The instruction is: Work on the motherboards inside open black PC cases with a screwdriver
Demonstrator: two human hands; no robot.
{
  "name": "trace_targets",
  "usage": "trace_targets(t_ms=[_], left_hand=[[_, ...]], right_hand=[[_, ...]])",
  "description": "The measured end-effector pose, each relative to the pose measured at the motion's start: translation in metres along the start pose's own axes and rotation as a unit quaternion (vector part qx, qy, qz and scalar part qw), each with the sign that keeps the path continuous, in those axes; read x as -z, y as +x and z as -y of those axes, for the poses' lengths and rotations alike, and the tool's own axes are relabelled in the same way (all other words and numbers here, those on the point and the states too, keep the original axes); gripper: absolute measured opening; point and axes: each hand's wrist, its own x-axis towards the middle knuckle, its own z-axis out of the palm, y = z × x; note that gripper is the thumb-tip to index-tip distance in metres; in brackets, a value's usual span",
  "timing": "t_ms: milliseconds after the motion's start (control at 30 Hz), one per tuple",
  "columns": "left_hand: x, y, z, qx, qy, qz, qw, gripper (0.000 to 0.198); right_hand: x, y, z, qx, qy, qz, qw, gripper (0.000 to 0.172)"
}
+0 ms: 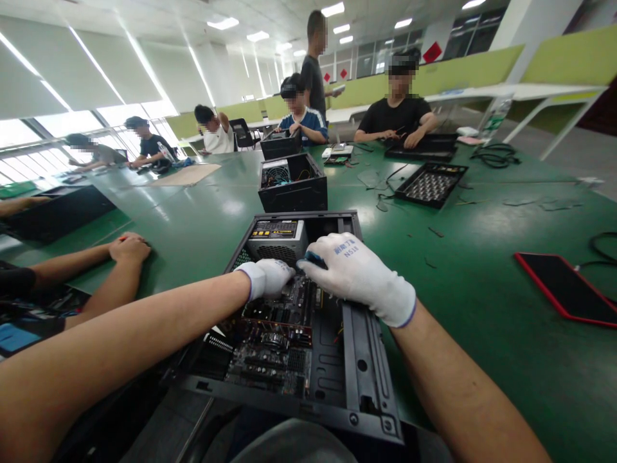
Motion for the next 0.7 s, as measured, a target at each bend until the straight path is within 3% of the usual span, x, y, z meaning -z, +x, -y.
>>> trace_targets(t_ms=[700], left_hand=[[0.0008,-0.0017,-0.0034,0.0,0.0,-0.007,1.0,0.045]], right_hand=[[-0.0029,-0.0009,-0.0027,0.006,-0.015,0.0,1.0,0.042]])
